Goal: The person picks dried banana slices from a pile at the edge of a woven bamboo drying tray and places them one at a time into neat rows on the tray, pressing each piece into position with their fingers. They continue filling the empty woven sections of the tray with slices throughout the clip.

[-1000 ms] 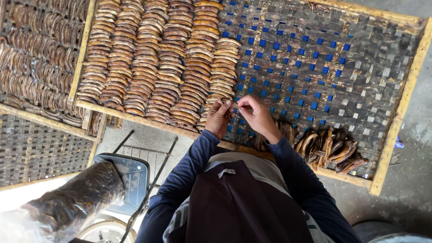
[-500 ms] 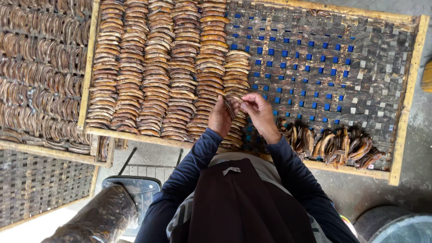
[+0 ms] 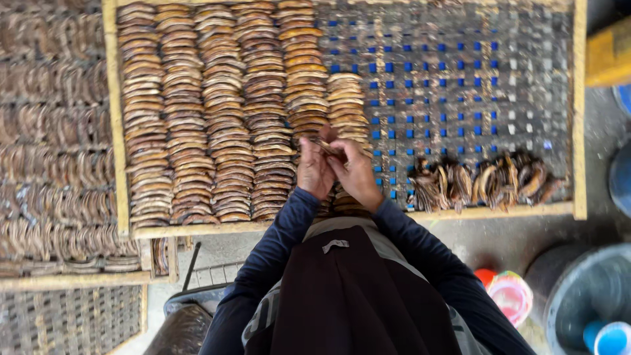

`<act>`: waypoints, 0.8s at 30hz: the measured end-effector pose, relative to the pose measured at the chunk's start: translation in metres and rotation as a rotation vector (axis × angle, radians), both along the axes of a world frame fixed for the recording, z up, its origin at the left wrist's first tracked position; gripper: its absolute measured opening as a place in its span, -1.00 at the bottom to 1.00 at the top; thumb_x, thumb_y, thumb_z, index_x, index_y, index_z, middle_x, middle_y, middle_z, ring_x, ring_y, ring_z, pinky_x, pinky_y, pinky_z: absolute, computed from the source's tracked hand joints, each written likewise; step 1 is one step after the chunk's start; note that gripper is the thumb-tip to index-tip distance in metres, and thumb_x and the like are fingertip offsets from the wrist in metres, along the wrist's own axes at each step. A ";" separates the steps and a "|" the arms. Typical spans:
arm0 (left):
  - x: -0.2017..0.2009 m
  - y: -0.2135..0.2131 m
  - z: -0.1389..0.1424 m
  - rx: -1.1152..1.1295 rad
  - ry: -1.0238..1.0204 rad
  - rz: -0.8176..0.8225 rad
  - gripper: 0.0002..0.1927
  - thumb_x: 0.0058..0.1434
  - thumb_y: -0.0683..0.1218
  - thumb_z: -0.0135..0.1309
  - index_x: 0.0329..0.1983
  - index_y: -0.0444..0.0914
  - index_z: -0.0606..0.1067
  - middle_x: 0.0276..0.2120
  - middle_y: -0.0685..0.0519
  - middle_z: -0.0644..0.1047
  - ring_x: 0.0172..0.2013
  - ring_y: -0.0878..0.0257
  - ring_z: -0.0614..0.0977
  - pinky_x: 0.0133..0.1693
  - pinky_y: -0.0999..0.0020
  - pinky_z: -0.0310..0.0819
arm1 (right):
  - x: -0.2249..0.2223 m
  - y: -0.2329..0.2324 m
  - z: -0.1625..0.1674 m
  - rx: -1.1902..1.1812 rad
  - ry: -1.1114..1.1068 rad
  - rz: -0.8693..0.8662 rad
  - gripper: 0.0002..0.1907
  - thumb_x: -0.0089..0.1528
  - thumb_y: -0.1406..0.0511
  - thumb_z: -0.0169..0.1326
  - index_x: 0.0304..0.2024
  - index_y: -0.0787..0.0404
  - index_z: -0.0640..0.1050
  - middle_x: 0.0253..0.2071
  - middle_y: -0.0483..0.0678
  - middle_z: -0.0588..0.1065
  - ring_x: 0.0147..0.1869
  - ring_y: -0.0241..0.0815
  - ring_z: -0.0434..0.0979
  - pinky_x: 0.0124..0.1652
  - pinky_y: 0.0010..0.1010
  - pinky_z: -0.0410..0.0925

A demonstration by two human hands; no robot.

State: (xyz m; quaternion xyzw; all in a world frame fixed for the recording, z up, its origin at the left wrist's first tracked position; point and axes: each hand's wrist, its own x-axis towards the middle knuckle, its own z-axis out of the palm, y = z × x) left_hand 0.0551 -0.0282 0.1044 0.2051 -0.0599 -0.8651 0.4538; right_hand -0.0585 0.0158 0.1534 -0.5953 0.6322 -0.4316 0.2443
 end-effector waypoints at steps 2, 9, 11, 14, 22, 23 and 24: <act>0.006 0.007 -0.007 -0.066 -0.052 -0.008 -0.45 0.45 0.18 -0.14 0.38 -0.18 0.33 0.23 0.01 0.50 0.20 0.13 0.52 0.25 0.14 0.40 | 0.008 0.003 -0.004 0.057 -0.185 -0.035 -0.73 0.32 0.39 0.19 0.05 0.26 0.49 -0.05 0.01 0.59 0.01 -0.20 0.65 -0.02 -0.36 0.51; 0.036 0.009 -0.055 0.062 -0.223 0.040 -0.73 0.46 -0.01 0.00 0.09 -0.26 0.48 -0.17 -0.01 0.59 -0.18 0.12 0.64 -0.14 0.16 0.61 | -0.014 0.048 -0.033 0.213 -0.036 0.039 -0.63 0.33 0.30 0.21 0.16 0.20 0.46 -0.08 0.02 0.56 -0.08 -0.17 0.66 -0.11 -0.39 0.52; 0.048 0.007 -0.063 0.076 -0.221 0.039 -0.76 0.42 -0.04 0.02 0.06 -0.22 0.51 -0.24 0.02 0.58 -0.27 0.18 0.63 -0.24 0.20 0.62 | -0.048 0.070 -0.036 0.110 0.127 0.004 -0.64 0.37 0.28 0.16 0.20 0.18 0.46 -0.12 0.01 0.52 -0.14 -0.14 0.56 -0.17 -0.33 0.48; 0.053 0.012 -0.068 -0.022 -0.304 0.041 -0.79 0.44 -0.07 0.09 0.09 -0.20 0.51 -0.24 0.05 0.59 -0.31 0.24 0.60 -0.29 0.28 0.55 | -0.108 0.104 -0.036 0.337 0.640 -0.191 -0.59 0.26 0.24 0.22 0.15 0.07 0.50 -0.01 0.03 0.50 -0.18 -0.03 0.50 -0.17 -0.17 0.42; 0.028 0.028 -0.061 -0.056 -0.369 -0.020 -0.78 0.39 -0.07 0.13 0.07 -0.19 0.53 -0.23 0.08 0.59 -0.31 0.24 0.60 -0.30 0.26 0.54 | -0.178 0.142 -0.051 0.226 0.428 -0.235 -0.80 0.24 0.30 0.24 -0.09 0.16 0.58 -0.09 0.10 0.51 -0.09 0.05 0.54 -0.12 -0.19 0.42; 0.026 0.033 -0.058 -0.048 -0.382 -0.035 -0.77 0.38 -0.07 0.13 0.07 -0.19 0.54 -0.22 0.08 0.59 -0.30 0.24 0.61 -0.28 0.25 0.55 | -0.185 0.140 -0.054 0.232 0.265 -0.249 -0.82 0.30 0.29 0.22 -0.08 0.21 0.58 -0.12 0.07 0.53 -0.13 -0.03 0.57 -0.17 -0.27 0.43; 0.023 0.038 -0.054 -0.037 -0.405 -0.059 -0.75 0.38 -0.06 0.14 0.08 -0.19 0.53 -0.21 0.08 0.59 -0.29 0.25 0.61 -0.27 0.26 0.55 | -0.191 0.140 -0.057 0.234 0.105 -0.263 -0.83 0.36 0.29 0.19 -0.07 0.25 0.57 -0.15 0.04 0.55 -0.16 -0.11 0.60 -0.21 -0.36 0.45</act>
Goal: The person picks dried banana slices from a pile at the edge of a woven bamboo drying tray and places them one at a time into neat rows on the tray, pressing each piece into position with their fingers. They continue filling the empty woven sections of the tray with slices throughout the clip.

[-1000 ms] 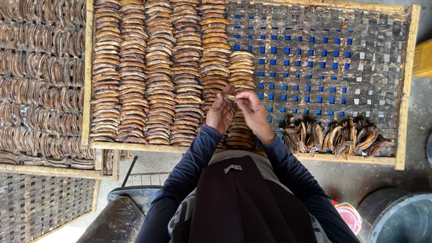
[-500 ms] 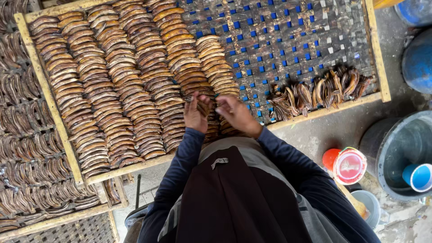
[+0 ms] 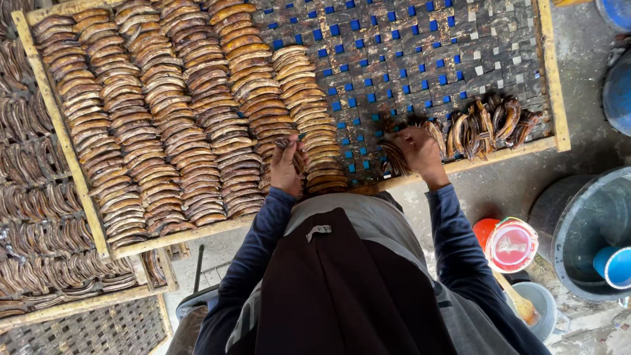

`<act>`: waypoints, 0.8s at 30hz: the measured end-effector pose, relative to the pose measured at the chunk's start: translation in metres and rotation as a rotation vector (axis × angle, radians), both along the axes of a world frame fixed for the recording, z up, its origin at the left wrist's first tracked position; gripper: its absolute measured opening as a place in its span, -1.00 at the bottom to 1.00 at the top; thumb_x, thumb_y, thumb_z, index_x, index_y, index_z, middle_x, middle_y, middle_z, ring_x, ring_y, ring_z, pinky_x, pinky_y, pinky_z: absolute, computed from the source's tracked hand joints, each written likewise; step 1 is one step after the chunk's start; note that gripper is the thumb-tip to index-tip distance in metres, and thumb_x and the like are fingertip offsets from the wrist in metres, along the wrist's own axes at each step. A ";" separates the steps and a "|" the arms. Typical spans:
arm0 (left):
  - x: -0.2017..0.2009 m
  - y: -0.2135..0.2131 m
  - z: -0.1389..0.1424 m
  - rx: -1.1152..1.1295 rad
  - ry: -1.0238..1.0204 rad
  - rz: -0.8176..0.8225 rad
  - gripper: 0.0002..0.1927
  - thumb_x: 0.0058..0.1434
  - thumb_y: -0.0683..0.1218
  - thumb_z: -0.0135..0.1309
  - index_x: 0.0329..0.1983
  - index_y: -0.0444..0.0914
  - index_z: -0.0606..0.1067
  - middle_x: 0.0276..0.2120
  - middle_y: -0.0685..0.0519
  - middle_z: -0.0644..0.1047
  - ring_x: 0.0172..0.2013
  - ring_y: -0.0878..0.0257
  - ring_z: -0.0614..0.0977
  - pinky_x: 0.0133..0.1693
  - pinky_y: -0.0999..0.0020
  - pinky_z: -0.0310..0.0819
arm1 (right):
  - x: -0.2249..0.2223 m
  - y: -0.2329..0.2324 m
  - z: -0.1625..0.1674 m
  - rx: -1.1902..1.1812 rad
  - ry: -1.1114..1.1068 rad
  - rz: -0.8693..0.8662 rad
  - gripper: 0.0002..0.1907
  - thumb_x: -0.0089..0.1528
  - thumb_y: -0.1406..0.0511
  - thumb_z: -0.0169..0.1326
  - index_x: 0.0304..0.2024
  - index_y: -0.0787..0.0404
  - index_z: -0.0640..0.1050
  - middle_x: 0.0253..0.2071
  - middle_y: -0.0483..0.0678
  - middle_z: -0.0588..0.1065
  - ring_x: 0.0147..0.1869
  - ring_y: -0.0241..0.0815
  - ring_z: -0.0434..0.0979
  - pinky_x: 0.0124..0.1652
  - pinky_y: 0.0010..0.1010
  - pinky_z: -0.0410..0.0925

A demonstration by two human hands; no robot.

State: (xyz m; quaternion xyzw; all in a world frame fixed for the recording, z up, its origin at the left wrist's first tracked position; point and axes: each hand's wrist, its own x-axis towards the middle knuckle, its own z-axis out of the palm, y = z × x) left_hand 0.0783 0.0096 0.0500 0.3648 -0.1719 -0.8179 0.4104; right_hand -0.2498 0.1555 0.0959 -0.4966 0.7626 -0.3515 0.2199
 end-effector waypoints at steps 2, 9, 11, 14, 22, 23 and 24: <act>-0.009 0.004 0.008 0.023 -0.042 -0.042 -0.72 0.37 -0.05 0.15 0.10 -0.20 0.52 -0.19 0.07 0.59 -0.26 0.25 0.61 -0.24 0.28 0.55 | -0.008 0.003 -0.002 0.023 -0.236 -0.094 -0.85 0.40 0.34 0.09 -0.03 0.29 0.57 -0.21 0.01 0.55 -0.20 -0.20 0.52 -0.23 -0.41 0.39; -0.056 0.009 0.046 -0.184 -0.220 -0.435 -0.62 0.35 -0.01 0.17 0.17 -0.21 0.44 -0.15 0.06 0.57 -0.22 0.32 0.60 -0.14 0.33 0.59 | 0.006 -0.032 0.004 -0.157 -1.095 -0.088 -0.86 0.34 0.50 0.13 -0.06 0.26 0.54 -0.10 -0.10 0.58 0.02 -0.31 0.57 0.10 -0.49 0.46; -0.074 0.010 0.054 -0.288 -0.270 -0.493 -0.61 0.35 -0.01 0.17 0.18 -0.22 0.43 -0.16 0.09 0.54 -0.18 0.34 0.61 -0.12 0.36 0.61 | 0.026 -0.047 0.009 -0.107 -1.235 -0.026 -0.82 0.30 0.48 0.17 -0.06 0.25 0.53 -0.10 -0.11 0.57 0.01 -0.31 0.56 0.07 -0.48 0.46; -0.094 0.007 0.057 -0.249 -0.320 -0.386 -0.62 0.30 -0.05 0.24 0.11 -0.26 0.46 -0.15 0.09 0.57 -0.21 0.34 0.61 -0.16 0.36 0.61 | 0.052 -0.069 0.017 -0.073 -1.247 0.098 -0.80 0.33 0.48 0.20 0.00 0.25 0.55 -0.10 -0.10 0.55 -0.02 -0.30 0.54 0.03 -0.44 0.45; -0.076 -0.003 0.034 -0.091 0.038 -0.076 -0.79 0.32 -0.17 0.18 0.00 -0.22 0.51 -0.20 0.11 0.58 -0.24 0.32 0.64 -0.16 0.31 0.64 | 0.059 -0.092 0.042 0.060 -1.412 0.089 -0.83 0.38 0.32 0.08 0.01 0.20 0.58 0.05 -0.07 0.59 0.09 -0.19 0.62 0.08 -0.26 0.46; -0.074 -0.002 0.031 -0.084 0.042 -0.054 -0.81 0.32 -0.19 0.17 -0.01 -0.22 0.52 -0.22 0.11 0.59 -0.24 0.33 0.64 -0.16 0.31 0.64 | 0.059 -0.095 0.042 0.006 -1.421 0.108 -0.85 0.42 0.31 0.07 0.01 0.21 0.57 0.05 -0.06 0.59 0.09 -0.19 0.60 0.11 -0.26 0.44; -0.072 -0.002 0.030 -0.090 0.039 -0.027 -0.83 0.34 -0.19 0.18 -0.02 -0.21 0.52 -0.23 0.12 0.58 -0.27 0.33 0.62 -0.18 0.32 0.64 | 0.060 -0.097 0.042 -0.048 -1.430 0.127 -0.86 0.47 0.30 0.07 0.02 0.22 0.56 0.05 -0.06 0.59 0.09 -0.18 0.59 0.14 -0.25 0.43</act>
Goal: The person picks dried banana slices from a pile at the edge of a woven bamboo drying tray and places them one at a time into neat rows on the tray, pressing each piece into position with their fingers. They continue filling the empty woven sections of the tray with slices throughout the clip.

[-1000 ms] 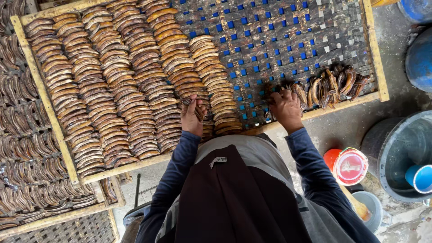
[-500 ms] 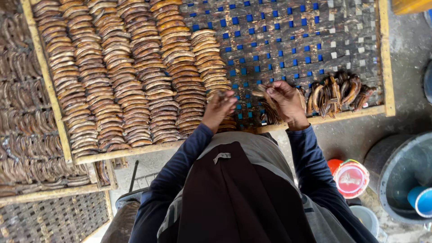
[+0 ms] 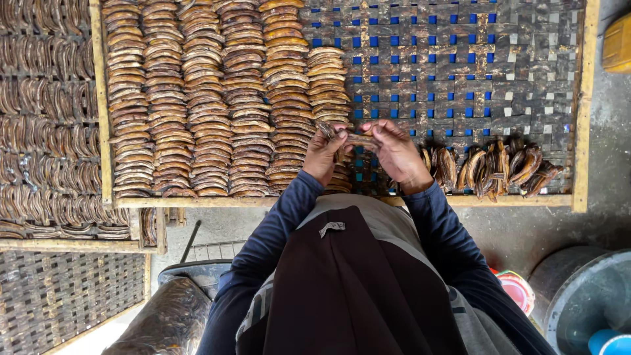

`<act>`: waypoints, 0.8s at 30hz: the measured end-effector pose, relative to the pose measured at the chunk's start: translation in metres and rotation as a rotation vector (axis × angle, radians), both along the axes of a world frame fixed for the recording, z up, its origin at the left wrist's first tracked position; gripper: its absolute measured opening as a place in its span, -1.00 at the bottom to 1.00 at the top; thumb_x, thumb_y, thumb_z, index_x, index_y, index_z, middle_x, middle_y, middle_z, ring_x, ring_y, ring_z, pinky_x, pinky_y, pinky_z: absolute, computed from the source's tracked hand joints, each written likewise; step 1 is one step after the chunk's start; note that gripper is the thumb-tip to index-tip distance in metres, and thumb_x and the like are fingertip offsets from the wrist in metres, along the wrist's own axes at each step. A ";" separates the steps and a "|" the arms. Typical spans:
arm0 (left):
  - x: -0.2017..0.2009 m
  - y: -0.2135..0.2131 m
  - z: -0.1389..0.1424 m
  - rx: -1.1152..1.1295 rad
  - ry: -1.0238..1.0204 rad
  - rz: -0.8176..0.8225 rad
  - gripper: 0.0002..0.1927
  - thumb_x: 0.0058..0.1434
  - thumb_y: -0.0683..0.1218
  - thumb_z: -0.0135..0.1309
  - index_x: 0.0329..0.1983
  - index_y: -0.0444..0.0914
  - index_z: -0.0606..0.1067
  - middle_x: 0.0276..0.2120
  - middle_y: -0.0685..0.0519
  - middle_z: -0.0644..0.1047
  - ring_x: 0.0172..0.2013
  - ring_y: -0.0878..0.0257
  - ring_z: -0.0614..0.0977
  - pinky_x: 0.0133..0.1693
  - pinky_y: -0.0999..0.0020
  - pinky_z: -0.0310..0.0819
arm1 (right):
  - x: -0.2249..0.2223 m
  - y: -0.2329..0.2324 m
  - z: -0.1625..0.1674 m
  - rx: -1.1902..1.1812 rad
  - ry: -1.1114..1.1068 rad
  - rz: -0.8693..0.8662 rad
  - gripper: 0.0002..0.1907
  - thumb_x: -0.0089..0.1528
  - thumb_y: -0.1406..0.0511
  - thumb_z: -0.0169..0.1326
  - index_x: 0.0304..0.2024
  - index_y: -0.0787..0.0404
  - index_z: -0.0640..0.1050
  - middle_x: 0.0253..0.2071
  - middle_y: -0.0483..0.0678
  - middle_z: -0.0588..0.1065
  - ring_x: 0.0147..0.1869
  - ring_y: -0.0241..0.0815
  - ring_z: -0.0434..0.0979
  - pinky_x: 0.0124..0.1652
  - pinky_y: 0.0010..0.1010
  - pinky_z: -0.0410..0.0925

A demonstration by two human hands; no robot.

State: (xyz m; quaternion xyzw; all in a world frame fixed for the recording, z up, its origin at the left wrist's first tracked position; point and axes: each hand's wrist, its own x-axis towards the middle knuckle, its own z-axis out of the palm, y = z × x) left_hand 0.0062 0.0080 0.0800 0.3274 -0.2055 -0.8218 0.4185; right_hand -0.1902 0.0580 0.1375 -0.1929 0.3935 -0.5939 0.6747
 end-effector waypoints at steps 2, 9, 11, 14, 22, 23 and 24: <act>0.002 -0.001 -0.001 -0.014 -0.002 0.052 -0.87 0.38 -0.18 0.18 -0.04 -0.20 0.52 -0.26 0.14 0.58 -0.34 0.35 0.59 -0.20 0.33 0.64 | -0.005 -0.005 0.001 0.011 -0.047 -0.008 -0.87 0.45 0.29 0.05 -0.01 0.18 0.54 0.00 -0.10 0.58 0.09 -0.20 0.60 0.11 -0.27 0.47; 0.003 0.004 0.005 -0.006 0.004 0.089 -0.84 0.33 -0.18 0.19 -0.05 -0.20 0.50 -0.30 0.13 0.57 -0.33 0.29 0.64 -0.29 0.33 0.62 | 0.003 -0.017 0.003 0.001 0.068 0.007 -0.78 0.46 0.22 0.02 0.07 0.17 0.54 -0.16 -0.14 0.52 -0.17 -0.36 0.50 -0.27 -0.45 0.43; 0.002 0.004 0.005 -0.045 0.012 0.097 -0.83 0.35 -0.19 0.18 -0.03 -0.21 0.49 -0.30 0.11 0.58 -0.33 0.27 0.64 -0.32 0.36 0.58 | 0.012 -0.020 0.005 0.010 0.073 0.045 -0.82 0.45 0.23 0.01 0.01 0.18 0.50 -0.04 -0.20 0.54 -0.16 -0.37 0.51 -0.28 -0.48 0.42; 0.003 0.003 0.004 -0.055 0.001 0.139 -0.82 0.36 -0.21 0.18 0.00 -0.25 0.50 -0.26 0.09 0.59 -0.29 0.29 0.63 -0.26 0.41 0.55 | 0.023 -0.020 0.009 0.043 0.204 0.146 -0.84 0.44 0.30 0.04 0.04 0.20 0.54 -0.13 -0.16 0.52 -0.20 -0.38 0.48 -0.27 -0.52 0.40; 0.008 0.003 0.015 -0.102 -0.084 0.077 -0.81 0.39 -0.20 0.16 0.03 -0.27 0.48 -0.25 0.06 0.61 -0.33 0.31 0.61 -0.34 0.46 0.47 | 0.030 -0.018 0.008 -0.122 0.439 0.142 -0.90 0.39 0.42 0.13 -0.07 0.22 0.49 -0.21 -0.13 0.52 -0.14 -0.34 0.57 -0.21 -0.47 0.50; 0.008 0.003 0.018 -0.106 -0.113 0.038 -0.81 0.40 -0.20 0.16 0.04 -0.26 0.48 -0.28 0.07 0.60 -0.35 0.31 0.61 -0.41 0.47 0.42 | 0.031 -0.019 0.006 -0.129 0.457 0.144 -0.91 0.39 0.42 0.14 -0.08 0.23 0.50 -0.22 -0.11 0.53 -0.16 -0.33 0.56 -0.21 -0.46 0.50; 0.008 0.003 0.020 -0.100 -0.096 0.037 -0.82 0.37 -0.21 0.15 0.00 -0.26 0.47 -0.31 0.05 0.60 -0.39 0.29 0.62 -0.44 0.43 0.47 | 0.031 -0.018 0.005 -0.132 0.473 0.147 -0.92 0.39 0.42 0.15 -0.09 0.24 0.50 -0.22 -0.10 0.54 -0.18 -0.32 0.56 -0.20 -0.46 0.50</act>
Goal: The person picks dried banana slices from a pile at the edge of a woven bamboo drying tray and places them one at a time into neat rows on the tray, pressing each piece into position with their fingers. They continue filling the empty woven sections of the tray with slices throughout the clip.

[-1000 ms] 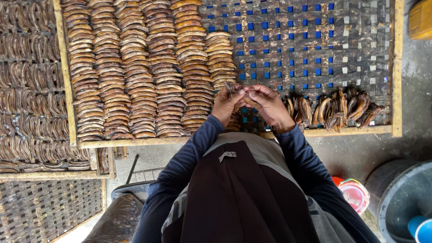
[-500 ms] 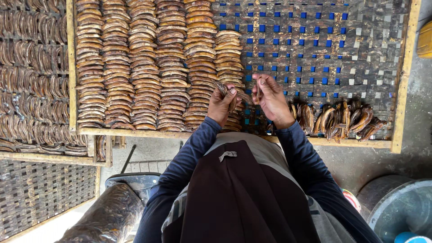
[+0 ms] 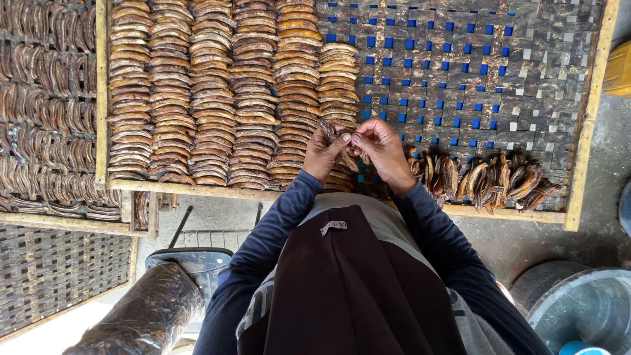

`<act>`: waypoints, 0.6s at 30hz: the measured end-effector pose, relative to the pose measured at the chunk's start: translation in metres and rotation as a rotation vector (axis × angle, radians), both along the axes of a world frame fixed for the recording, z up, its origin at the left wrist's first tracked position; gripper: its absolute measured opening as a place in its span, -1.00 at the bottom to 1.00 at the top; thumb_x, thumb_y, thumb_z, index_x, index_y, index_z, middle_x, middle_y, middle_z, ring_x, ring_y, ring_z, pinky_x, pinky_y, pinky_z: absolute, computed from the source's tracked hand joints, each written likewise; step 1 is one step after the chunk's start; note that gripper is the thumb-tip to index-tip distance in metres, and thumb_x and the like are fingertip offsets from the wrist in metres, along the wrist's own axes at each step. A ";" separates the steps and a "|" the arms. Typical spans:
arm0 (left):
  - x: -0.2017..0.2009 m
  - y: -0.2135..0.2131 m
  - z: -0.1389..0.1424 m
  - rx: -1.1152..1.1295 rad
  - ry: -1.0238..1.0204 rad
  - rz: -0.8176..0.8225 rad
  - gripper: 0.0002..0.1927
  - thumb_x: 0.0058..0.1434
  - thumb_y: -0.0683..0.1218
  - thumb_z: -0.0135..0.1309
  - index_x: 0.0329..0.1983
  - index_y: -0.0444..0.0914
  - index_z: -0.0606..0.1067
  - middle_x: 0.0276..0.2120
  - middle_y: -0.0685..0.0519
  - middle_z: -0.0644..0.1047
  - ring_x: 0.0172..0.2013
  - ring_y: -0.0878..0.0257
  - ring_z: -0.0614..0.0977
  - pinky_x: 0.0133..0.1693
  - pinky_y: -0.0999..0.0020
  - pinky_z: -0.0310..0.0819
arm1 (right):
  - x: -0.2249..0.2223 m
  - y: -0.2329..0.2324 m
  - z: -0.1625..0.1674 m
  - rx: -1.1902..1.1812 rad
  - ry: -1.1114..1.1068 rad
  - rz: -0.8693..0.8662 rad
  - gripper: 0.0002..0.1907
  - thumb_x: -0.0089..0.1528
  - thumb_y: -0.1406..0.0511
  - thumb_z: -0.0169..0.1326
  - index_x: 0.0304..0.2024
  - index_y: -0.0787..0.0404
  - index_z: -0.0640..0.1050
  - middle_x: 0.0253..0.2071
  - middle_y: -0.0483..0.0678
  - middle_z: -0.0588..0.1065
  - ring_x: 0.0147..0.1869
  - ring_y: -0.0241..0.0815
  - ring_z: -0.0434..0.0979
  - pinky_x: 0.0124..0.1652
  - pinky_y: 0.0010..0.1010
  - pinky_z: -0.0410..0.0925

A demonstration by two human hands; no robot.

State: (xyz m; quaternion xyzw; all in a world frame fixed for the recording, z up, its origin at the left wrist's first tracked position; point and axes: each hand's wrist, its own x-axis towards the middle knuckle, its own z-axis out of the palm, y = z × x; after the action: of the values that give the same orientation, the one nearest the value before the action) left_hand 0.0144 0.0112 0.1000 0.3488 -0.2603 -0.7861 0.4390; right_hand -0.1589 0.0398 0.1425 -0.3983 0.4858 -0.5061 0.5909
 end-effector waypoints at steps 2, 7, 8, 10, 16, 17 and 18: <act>0.001 -0.001 0.003 0.010 0.033 -0.003 -0.82 0.30 -0.21 0.15 -0.06 -0.27 0.46 -0.36 0.03 0.61 -0.45 0.24 0.65 -0.52 0.34 0.56 | 0.001 0.002 -0.002 0.003 0.030 -0.019 -0.96 0.44 0.42 0.07 -0.09 0.27 0.55 -0.17 -0.09 0.54 -0.12 -0.34 0.53 -0.11 -0.48 0.47; 0.002 -0.002 0.000 0.000 0.016 0.118 -0.81 0.34 -0.25 0.16 -0.02 -0.28 0.46 -0.33 0.02 0.60 -0.39 0.27 0.64 -0.44 0.38 0.55 | 0.000 0.006 -0.005 0.046 0.140 0.030 -0.90 0.46 0.44 0.00 0.01 0.23 0.48 -0.12 -0.10 0.50 -0.10 -0.39 0.46 -0.11 -0.51 0.40; 0.001 -0.002 -0.002 -0.016 0.010 0.131 -0.81 0.36 -0.26 0.17 -0.01 -0.28 0.46 -0.32 0.01 0.60 -0.38 0.28 0.63 -0.41 0.39 0.55 | 0.001 0.005 -0.006 0.019 0.177 0.048 -0.87 0.42 0.46 0.03 0.00 0.22 0.41 -0.17 -0.09 0.48 -0.12 -0.39 0.47 -0.13 -0.50 0.40; -0.001 -0.001 -0.006 -0.003 -0.003 0.119 -0.80 0.34 -0.27 0.16 -0.01 -0.27 0.46 -0.33 0.03 0.59 -0.39 0.29 0.62 -0.41 0.39 0.56 | 0.001 0.002 -0.006 -0.006 0.195 0.061 -0.79 0.39 0.49 0.06 -0.02 0.20 0.33 -0.21 -0.09 0.47 -0.13 -0.37 0.50 -0.15 -0.47 0.43; 0.000 -0.001 -0.017 0.006 0.079 0.169 -0.83 0.35 -0.27 0.15 -0.02 -0.29 0.48 -0.28 0.06 0.58 -0.34 0.29 0.62 -0.27 0.37 0.57 | 0.001 -0.001 0.010 0.047 0.248 0.072 -0.76 0.43 0.45 -0.01 0.14 0.21 0.35 -0.13 -0.11 0.48 -0.03 -0.34 0.48 -0.08 -0.46 0.41; 0.000 -0.001 -0.019 0.029 0.089 0.179 -0.83 0.35 -0.27 0.15 -0.03 -0.29 0.49 -0.26 0.07 0.58 -0.32 0.30 0.62 -0.25 0.38 0.57 | 0.000 0.000 0.014 0.093 0.222 0.069 -0.77 0.47 0.42 -0.05 0.18 0.21 0.38 -0.11 -0.12 0.48 -0.04 -0.34 0.48 -0.08 -0.47 0.44; 0.001 0.000 -0.021 0.023 0.095 0.168 -0.83 0.34 -0.27 0.15 -0.03 -0.28 0.49 -0.26 0.07 0.58 -0.33 0.30 0.62 -0.25 0.37 0.57 | -0.002 0.000 0.016 0.138 0.198 0.067 -0.76 0.50 0.39 -0.09 0.21 0.21 0.40 -0.10 -0.12 0.47 -0.05 -0.34 0.48 -0.07 -0.47 0.46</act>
State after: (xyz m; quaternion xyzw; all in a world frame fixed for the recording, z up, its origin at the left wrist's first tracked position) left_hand 0.0150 0.0108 0.0791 0.3365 -0.2000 -0.7652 0.5111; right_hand -0.1604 0.0394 0.1590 -0.4206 0.5618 -0.4099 0.5826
